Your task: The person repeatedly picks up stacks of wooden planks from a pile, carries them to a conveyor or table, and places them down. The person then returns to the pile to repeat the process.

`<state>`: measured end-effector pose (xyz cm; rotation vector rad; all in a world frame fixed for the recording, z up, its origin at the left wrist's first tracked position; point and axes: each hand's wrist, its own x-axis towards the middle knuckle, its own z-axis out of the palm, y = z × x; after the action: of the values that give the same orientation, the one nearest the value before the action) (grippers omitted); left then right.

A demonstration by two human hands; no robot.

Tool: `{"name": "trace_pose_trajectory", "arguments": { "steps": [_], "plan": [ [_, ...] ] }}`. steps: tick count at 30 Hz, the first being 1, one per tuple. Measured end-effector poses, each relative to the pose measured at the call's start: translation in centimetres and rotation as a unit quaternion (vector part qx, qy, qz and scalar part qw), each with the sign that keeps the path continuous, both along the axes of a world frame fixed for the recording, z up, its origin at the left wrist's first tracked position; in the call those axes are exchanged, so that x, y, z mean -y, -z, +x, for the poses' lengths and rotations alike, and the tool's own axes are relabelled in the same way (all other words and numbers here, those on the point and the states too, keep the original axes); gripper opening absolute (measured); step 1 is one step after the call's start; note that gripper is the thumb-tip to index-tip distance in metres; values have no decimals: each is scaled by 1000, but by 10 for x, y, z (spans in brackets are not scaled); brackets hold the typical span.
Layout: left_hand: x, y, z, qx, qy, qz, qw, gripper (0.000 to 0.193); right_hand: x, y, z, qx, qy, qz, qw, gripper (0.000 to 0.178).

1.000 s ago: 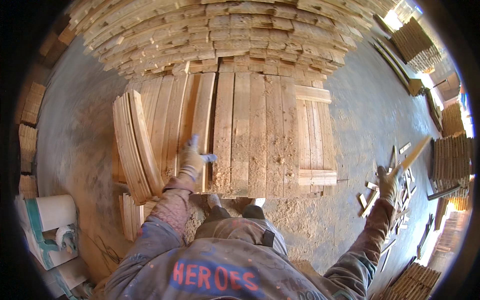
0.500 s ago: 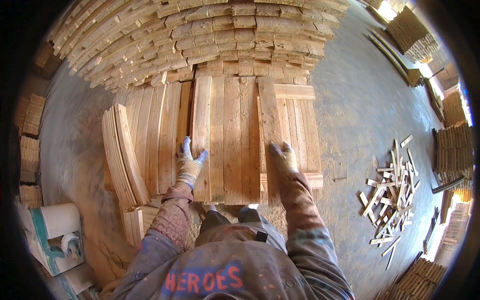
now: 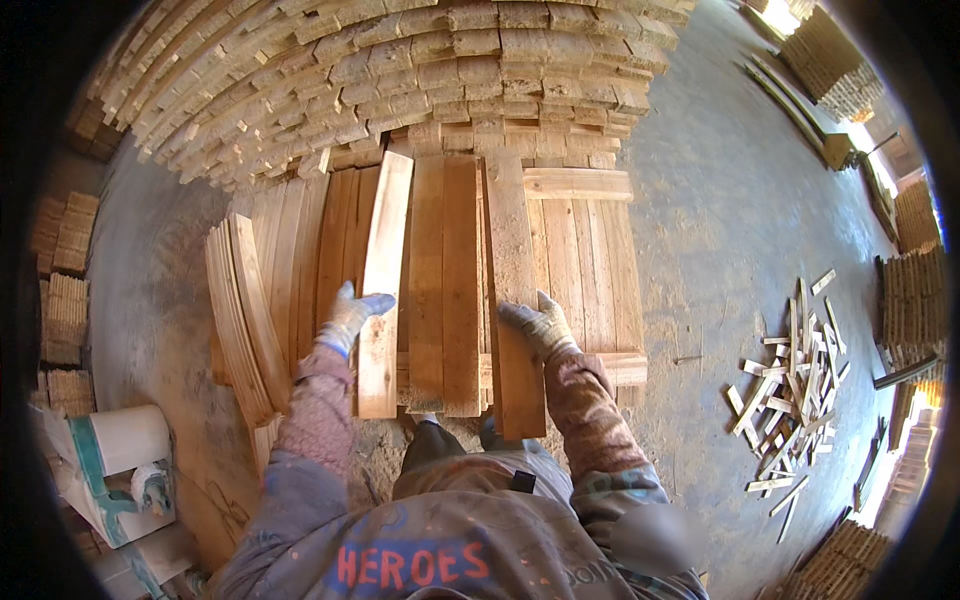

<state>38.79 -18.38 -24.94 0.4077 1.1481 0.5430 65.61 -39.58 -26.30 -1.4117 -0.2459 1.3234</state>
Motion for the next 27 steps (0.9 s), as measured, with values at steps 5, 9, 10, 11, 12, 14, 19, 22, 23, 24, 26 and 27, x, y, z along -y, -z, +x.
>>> {"name": "trace_pose_trajectory", "arguments": {
  "steps": [5,9,10,11,12,14,19,22,23,24,26,27],
  "plan": [
    [25,13,-5,-70,226,177,955,102,-28,28,-32,-84,8,81,993,74],
    [19,85,15,-78,225,120,964,105,-57,80,-47,-127,-47,150,979,114],
    [19,84,24,-95,256,133,953,91,-59,87,-46,-162,-26,154,974,117],
    [21,69,33,-10,275,115,954,76,-58,92,-45,-197,-3,154,968,120],
    [27,16,47,-137,340,169,915,55,-55,96,-40,-163,27,89,982,117],
    [28,30,23,-102,277,196,935,52,-55,69,-59,-159,44,109,980,112],
    [35,-53,-64,-42,228,243,942,69,-25,19,-30,219,-70,15,973,97],
    [35,-98,-152,-80,170,236,953,93,-24,-1,-66,598,-166,-292,727,127],
    [33,-111,-187,-98,104,203,969,95,-28,-6,-84,639,-170,-321,678,128],
    [26,-134,-215,-128,120,229,957,97,-33,-13,-89,624,-169,-324,690,129],
    [1,-143,-302,24,11,122,992,94,-29,-8,-76,587,-160,-273,745,128],
    [-19,-138,-339,70,-51,82,993,98,-23,7,-65,548,-120,-207,801,124]
  ]
}}
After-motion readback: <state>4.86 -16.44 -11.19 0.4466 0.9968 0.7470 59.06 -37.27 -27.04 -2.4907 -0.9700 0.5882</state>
